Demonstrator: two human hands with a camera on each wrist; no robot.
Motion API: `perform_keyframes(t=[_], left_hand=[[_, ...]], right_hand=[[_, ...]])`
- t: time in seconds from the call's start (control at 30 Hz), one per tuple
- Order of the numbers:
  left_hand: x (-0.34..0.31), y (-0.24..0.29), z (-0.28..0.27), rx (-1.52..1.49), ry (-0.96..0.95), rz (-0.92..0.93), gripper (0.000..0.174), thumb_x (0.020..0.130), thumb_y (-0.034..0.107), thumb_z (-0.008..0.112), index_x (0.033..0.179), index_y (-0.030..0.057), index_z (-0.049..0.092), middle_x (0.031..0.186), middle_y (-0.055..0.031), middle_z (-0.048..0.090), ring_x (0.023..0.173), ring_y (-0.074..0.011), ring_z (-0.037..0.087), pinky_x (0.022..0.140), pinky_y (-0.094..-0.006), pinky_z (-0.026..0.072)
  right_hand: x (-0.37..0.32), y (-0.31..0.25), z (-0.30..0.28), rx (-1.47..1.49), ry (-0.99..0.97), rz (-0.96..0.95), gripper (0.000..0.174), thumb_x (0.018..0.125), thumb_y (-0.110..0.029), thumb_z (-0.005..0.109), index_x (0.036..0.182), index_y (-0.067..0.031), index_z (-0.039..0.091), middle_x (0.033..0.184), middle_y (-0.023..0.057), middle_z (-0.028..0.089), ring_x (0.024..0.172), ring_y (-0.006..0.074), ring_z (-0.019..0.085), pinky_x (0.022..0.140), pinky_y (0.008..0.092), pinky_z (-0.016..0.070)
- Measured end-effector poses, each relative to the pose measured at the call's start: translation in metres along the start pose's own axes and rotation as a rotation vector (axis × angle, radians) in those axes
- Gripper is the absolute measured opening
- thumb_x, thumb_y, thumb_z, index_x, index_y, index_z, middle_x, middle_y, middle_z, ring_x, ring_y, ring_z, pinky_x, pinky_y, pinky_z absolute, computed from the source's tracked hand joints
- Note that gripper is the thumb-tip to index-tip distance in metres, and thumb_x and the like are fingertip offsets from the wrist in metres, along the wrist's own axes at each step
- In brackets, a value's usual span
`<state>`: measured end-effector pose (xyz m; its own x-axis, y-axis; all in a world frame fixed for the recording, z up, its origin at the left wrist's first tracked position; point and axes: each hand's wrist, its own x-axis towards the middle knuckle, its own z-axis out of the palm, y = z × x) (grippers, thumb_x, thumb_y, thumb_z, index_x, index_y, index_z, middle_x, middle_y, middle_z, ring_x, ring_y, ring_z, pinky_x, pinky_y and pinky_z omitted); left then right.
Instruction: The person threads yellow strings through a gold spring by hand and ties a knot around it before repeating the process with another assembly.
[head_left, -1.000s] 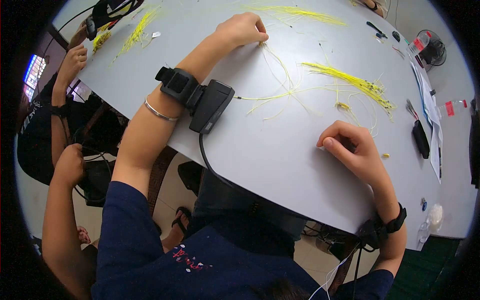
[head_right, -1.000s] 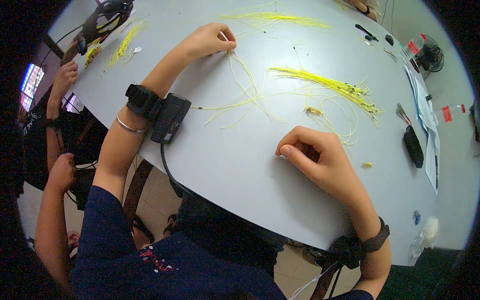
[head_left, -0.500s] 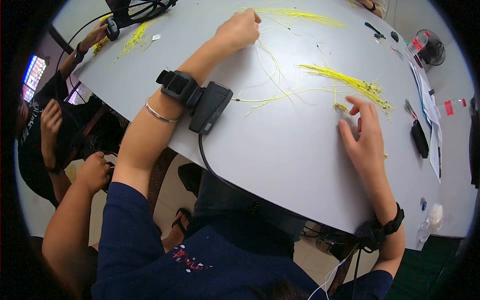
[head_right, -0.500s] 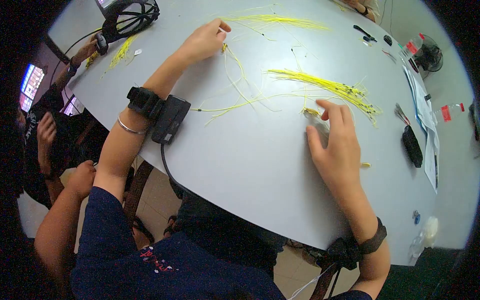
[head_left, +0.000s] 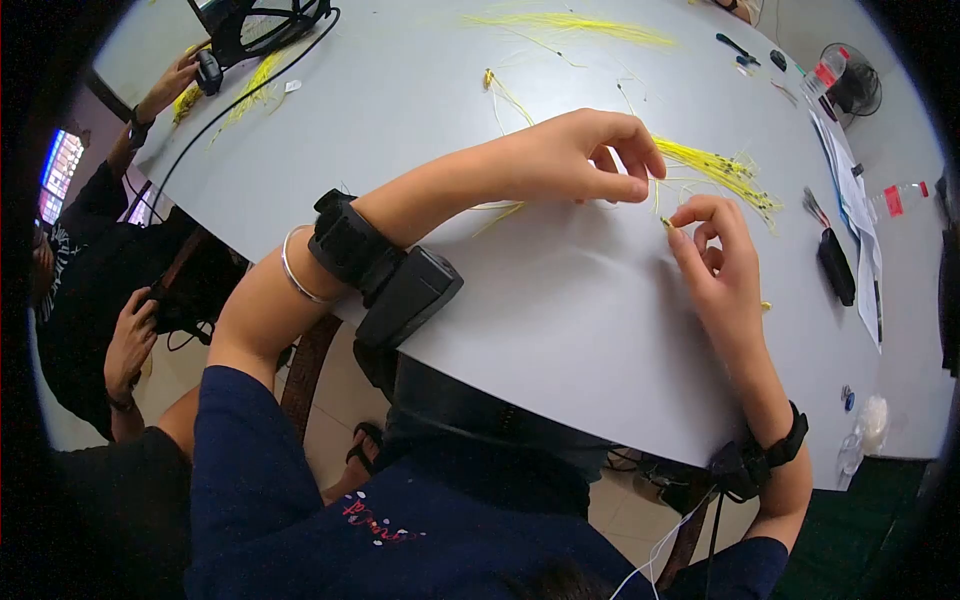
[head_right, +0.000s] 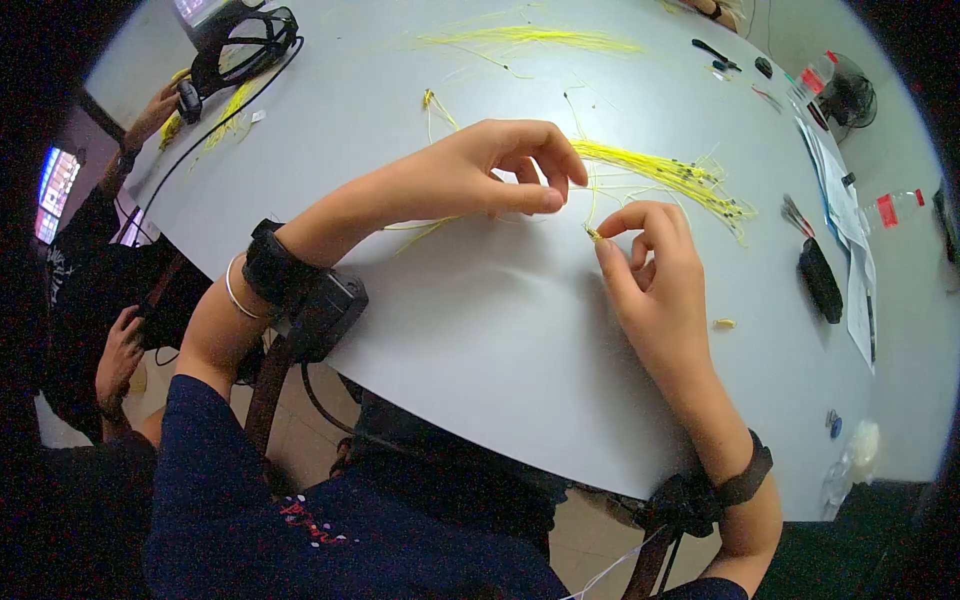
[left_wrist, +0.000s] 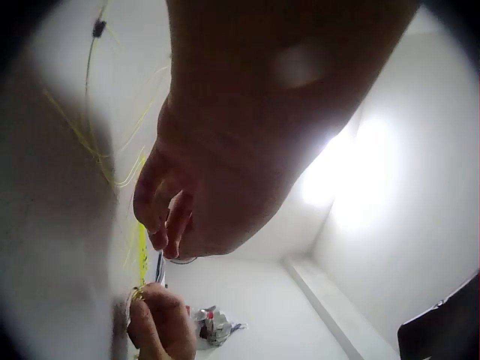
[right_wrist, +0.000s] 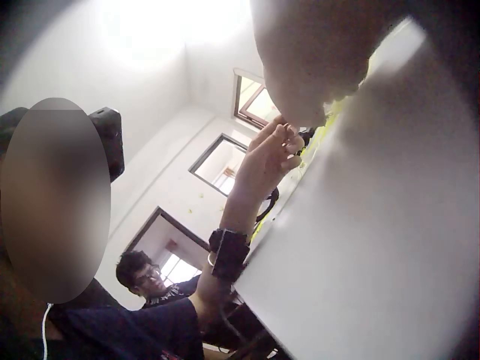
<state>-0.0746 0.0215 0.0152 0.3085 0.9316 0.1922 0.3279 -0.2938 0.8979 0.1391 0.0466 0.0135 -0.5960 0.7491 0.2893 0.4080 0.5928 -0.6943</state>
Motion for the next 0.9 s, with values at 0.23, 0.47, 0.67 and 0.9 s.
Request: perform_keyframes(t=[0.23, 0.47, 0.67, 0.9], left_hand=[[-0.003, 0.009, 0.005, -0.123, -0.190, -0.019, 0.024, 0.074, 0.018, 0.069, 0.090, 0.0067, 0.054, 0.086, 0.0006, 0.055, 0.072, -0.0079, 0.050, 0.057, -0.0194, 0.0415], [-0.003, 0.011, 0.005, -0.143, -0.238, 0.069, 0.020, 0.075, 0.019, 0.068, 0.086, 0.0071, 0.055, 0.084, 0.0014, 0.055, 0.071, -0.0068, 0.049, 0.055, -0.0189, 0.0411], [-0.003, 0.011, 0.006, -0.088, -0.171, 0.073, 0.020, 0.077, 0.021, 0.066, 0.088, 0.0071, 0.055, 0.083, 0.0020, 0.056, 0.070, -0.0062, 0.049, 0.056, -0.0187, 0.0416], [-0.005, 0.011, 0.004, -0.103, -0.154, 0.013, 0.022, 0.078, 0.022, 0.065, 0.093, 0.0073, 0.057, 0.087, 0.0011, 0.057, 0.073, -0.0069, 0.051, 0.059, -0.0192, 0.0428]], right_hand=[[-0.003, -0.009, -0.002, 0.540, -0.277, 0.042, 0.010, 0.086, -0.006, 0.051, 0.094, -0.0010, 0.048, 0.086, 0.0037, 0.055, 0.079, 0.0083, 0.056, 0.062, 0.0179, 0.0455], [-0.002, -0.008, -0.002, 0.566, -0.289, 0.052, 0.011, 0.087, -0.008, 0.051, 0.095, -0.0013, 0.048, 0.084, 0.0043, 0.057, 0.076, 0.0080, 0.056, 0.062, 0.0184, 0.0445], [-0.002, -0.010, -0.003, 0.542, -0.281, 0.133, 0.012, 0.087, -0.010, 0.051, 0.095, -0.0017, 0.048, 0.078, 0.0042, 0.059, 0.068, 0.0047, 0.052, 0.052, 0.0167, 0.0372], [-0.002, -0.010, -0.004, 0.575, -0.269, 0.182, 0.015, 0.087, -0.009, 0.051, 0.100, -0.0023, 0.045, 0.077, 0.0069, 0.062, 0.062, 0.0046, 0.051, 0.051, 0.0164, 0.0368]])
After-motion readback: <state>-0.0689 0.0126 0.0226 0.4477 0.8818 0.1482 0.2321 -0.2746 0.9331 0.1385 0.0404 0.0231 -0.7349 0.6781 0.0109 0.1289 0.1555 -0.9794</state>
